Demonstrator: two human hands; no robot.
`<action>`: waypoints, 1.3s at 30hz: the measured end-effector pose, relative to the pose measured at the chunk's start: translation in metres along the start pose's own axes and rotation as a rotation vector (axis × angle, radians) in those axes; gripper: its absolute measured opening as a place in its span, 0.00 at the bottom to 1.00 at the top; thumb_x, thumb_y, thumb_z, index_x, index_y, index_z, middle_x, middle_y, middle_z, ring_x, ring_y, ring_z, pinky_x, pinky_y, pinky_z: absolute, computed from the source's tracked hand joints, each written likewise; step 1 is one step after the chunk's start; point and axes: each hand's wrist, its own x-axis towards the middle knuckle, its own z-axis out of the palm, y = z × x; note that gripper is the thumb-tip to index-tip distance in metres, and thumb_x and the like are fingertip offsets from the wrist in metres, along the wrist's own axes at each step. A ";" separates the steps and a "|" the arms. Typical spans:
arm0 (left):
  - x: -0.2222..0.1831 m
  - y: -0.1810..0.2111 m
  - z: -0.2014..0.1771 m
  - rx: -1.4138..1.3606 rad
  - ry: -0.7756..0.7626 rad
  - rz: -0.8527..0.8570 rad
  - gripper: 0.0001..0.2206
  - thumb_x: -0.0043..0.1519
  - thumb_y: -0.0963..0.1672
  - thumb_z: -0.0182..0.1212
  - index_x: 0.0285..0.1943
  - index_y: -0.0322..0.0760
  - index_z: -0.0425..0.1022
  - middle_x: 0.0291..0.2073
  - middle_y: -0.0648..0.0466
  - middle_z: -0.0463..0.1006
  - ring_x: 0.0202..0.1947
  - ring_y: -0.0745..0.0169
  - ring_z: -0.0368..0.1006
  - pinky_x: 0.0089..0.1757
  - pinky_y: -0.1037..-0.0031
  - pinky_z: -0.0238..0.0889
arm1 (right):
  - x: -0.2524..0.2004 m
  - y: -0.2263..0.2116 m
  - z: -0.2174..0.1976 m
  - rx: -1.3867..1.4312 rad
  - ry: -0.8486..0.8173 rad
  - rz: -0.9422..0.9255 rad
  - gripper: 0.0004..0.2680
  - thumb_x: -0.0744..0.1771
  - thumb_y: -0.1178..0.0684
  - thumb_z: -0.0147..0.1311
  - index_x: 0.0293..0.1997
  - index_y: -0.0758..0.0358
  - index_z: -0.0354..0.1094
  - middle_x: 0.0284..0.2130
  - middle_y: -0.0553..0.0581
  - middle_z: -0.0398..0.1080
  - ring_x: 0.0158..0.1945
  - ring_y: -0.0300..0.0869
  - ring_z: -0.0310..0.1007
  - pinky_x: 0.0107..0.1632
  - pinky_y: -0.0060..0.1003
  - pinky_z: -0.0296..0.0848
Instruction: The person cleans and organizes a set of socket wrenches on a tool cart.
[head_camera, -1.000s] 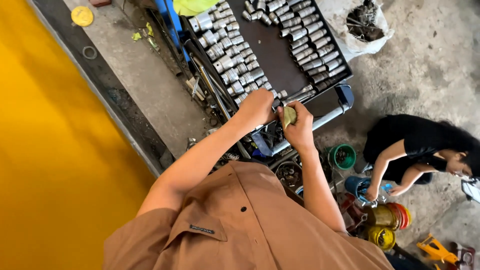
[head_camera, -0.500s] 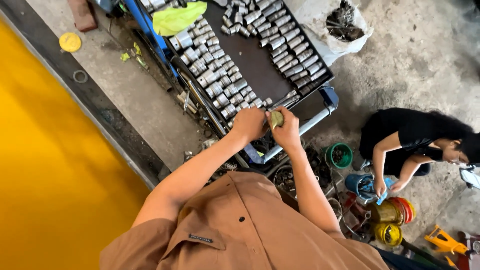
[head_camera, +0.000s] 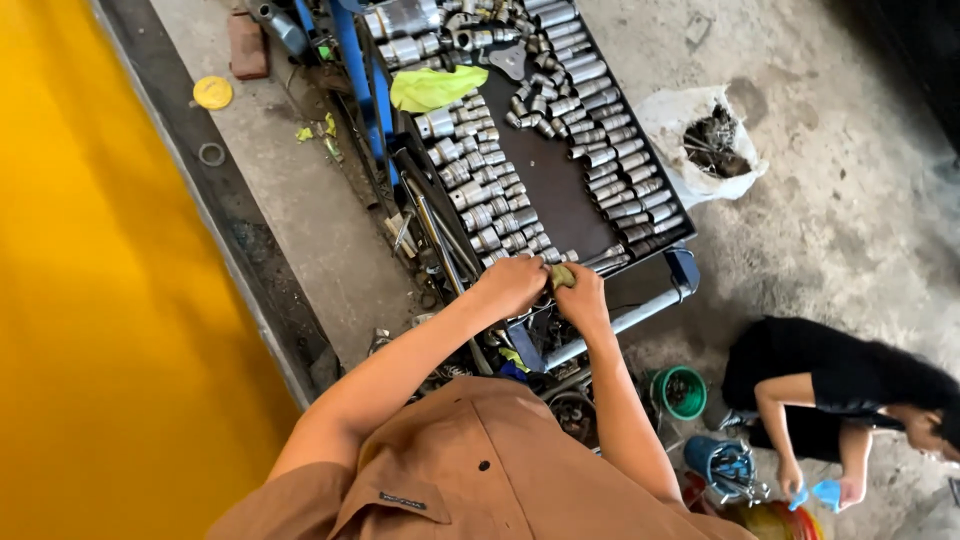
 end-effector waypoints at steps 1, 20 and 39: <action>0.002 0.006 -0.013 -0.002 0.009 -0.011 0.11 0.62 0.41 0.64 0.51 0.30 0.76 0.44 0.46 0.77 0.47 0.46 0.76 0.42 0.59 0.74 | 0.000 0.000 -0.002 -0.006 -0.010 -0.009 0.10 0.63 0.56 0.54 0.44 0.65 0.77 0.32 0.70 0.76 0.37 0.60 0.78 0.42 0.46 0.74; 0.008 0.009 -0.030 -0.090 -0.020 -0.131 0.10 0.55 0.45 0.66 0.39 0.33 0.80 0.42 0.44 0.76 0.44 0.43 0.75 0.38 0.56 0.73 | -0.013 -0.010 -0.018 -0.211 -0.103 0.129 0.13 0.59 0.57 0.54 0.45 0.62 0.77 0.35 0.71 0.76 0.43 0.63 0.77 0.47 0.49 0.74; 0.026 0.006 -0.019 0.035 -0.197 -0.142 0.09 0.55 0.39 0.62 0.42 0.27 0.81 0.49 0.40 0.72 0.52 0.42 0.72 0.45 0.60 0.73 | 0.008 -0.055 -0.019 -0.544 -0.201 0.223 0.09 0.61 0.52 0.60 0.43 0.45 0.82 0.41 0.62 0.78 0.47 0.57 0.78 0.50 0.50 0.76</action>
